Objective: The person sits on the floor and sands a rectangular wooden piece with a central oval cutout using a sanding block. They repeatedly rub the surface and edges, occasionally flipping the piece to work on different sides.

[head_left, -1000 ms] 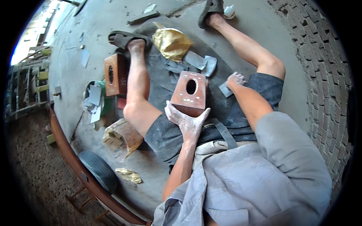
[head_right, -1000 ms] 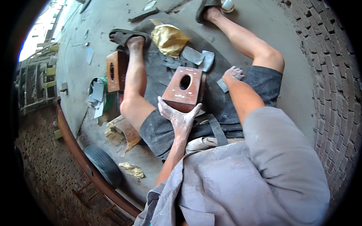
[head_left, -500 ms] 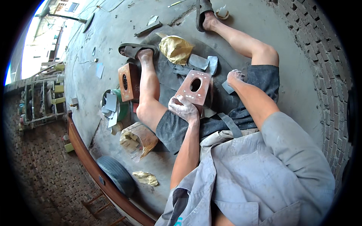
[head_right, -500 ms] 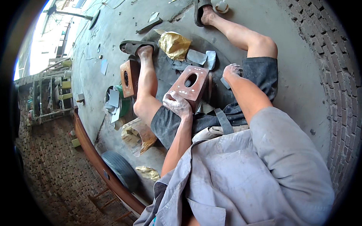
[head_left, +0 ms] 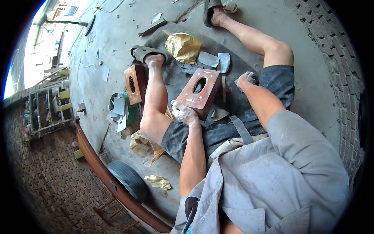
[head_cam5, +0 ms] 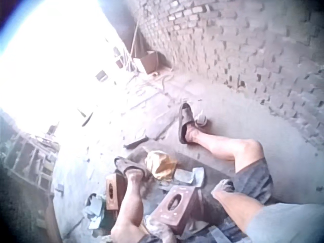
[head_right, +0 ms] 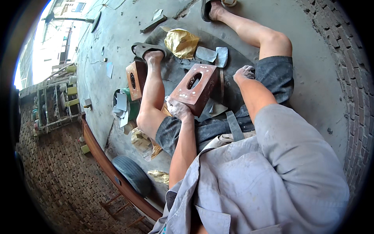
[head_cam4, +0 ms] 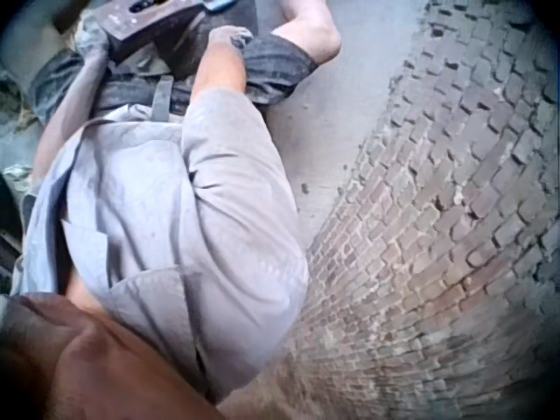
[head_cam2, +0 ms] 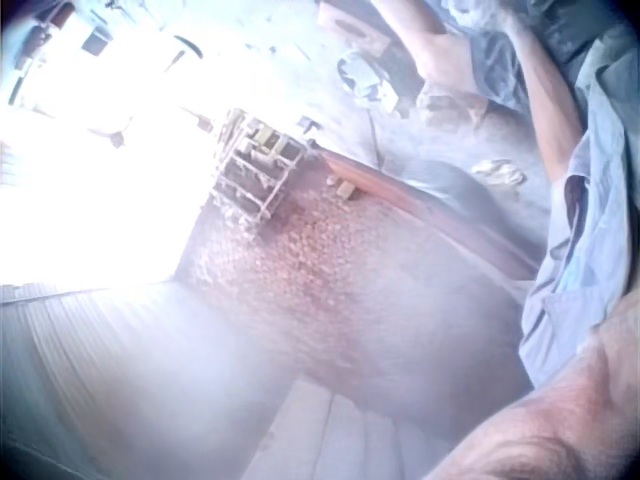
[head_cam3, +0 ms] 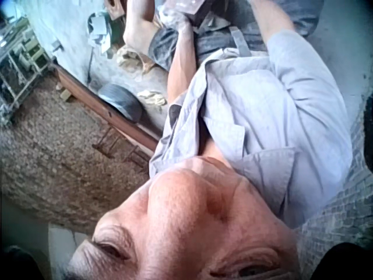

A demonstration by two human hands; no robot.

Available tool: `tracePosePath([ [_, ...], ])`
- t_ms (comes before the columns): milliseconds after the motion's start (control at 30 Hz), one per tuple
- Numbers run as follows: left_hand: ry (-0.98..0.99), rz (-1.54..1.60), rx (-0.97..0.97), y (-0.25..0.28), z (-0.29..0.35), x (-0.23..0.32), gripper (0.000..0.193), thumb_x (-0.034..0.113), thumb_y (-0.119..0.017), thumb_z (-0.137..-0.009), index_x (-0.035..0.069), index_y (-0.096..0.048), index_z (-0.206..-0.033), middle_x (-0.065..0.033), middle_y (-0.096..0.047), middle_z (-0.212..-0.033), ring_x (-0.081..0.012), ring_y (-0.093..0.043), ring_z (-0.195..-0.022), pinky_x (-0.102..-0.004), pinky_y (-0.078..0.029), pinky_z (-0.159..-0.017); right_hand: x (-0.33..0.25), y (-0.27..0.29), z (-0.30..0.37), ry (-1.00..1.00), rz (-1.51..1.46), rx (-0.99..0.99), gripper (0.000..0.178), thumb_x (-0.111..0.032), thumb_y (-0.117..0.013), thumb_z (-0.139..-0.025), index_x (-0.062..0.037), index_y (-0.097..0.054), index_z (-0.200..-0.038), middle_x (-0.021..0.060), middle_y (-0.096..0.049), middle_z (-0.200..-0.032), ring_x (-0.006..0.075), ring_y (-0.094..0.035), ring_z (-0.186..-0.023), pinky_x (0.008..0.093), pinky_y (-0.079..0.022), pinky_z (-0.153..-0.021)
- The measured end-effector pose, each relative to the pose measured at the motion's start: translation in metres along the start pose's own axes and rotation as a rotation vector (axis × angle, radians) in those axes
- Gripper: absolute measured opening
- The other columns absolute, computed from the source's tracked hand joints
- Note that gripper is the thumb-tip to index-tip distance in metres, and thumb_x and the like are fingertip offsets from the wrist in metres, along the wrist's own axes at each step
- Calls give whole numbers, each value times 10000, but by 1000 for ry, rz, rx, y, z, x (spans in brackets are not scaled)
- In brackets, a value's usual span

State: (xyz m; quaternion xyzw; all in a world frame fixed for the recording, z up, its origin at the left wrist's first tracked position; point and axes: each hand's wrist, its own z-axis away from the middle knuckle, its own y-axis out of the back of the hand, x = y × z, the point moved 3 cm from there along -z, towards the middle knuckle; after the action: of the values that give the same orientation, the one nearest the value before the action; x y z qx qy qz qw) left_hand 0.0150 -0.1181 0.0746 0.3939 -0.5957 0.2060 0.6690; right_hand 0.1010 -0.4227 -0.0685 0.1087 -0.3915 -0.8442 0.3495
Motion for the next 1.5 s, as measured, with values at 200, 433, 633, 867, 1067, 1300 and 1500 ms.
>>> tracePosePath([
  [200,60,-93,-76,-6,0,32,612,481,-503,-1152,-92,-698,-1066,-175,-742,-992,-243,-659,-903,-390,-521,-878,9,-13,-27,187,-87,-182,642,-325,-721,-939,-78,-565,-1512,171,-636,-1525,346,-572,-1464,556,-408,-1212],
  [433,-10,-70,-24,3,3,19,646,511,-468,-1159,-77,-681,-998,-151,-703,-860,-224,-628,-809,-407,-512,-813,-6,60,75,867,-425,175,465,-108,-651,-879,-19,-591,-1331,250,-718,-1269,471,-682,-1209,532,-545,-1050],
  [633,162,-90,-145,7,18,18,580,417,-402,-1167,-59,-680,-988,-125,-704,-902,-216,-651,-817,-369,-531,-823,-7,72,128,1360,-531,218,520,60,-576,-837,0,-676,-1344,234,-701,-1394,420,-652,-1330,466,-523,-1156],
  [867,292,-39,-132,6,28,30,724,465,-297,-1171,-96,-742,-1067,-143,-789,-957,-242,-729,-887,-362,-584,-862,27,58,193,1363,-390,-16,599,-62,-635,-933,127,-541,-1493,351,-536,-1551,454,-508,-1485,473,-388,-1281],
  [1067,317,-13,-174,0,31,26,790,490,-222,-1167,-98,-745,-1094,-147,-789,-968,-248,-737,-895,-359,-591,-869,-26,41,104,1071,-478,-76,423,-148,-587,-1050,96,-634,-1392,332,-522,-1571,440,-488,-1503,481,-395,-1263],
  [1300,268,7,-160,7,29,16,794,484,-206,-1169,-104,-737,-1109,-155,-789,-989,-262,-749,-918,-366,-606,-879,-9,45,170,1199,-481,-103,477,-135,-538,-1089,96,-552,-1506,319,-483,-1616,413,-420,-1561,466,-342,-1304],
  [1500,309,-4,-172,1,27,27,768,480,-245,-1159,-107,-738,-1113,-158,-786,-995,-263,-744,-922,-370,-599,-887,-28,29,130,1111,-420,-83,490,-182,-491,-1116,114,-540,-1503,332,-489,-1601,431,-415,-1557,463,-339,-1304],
])
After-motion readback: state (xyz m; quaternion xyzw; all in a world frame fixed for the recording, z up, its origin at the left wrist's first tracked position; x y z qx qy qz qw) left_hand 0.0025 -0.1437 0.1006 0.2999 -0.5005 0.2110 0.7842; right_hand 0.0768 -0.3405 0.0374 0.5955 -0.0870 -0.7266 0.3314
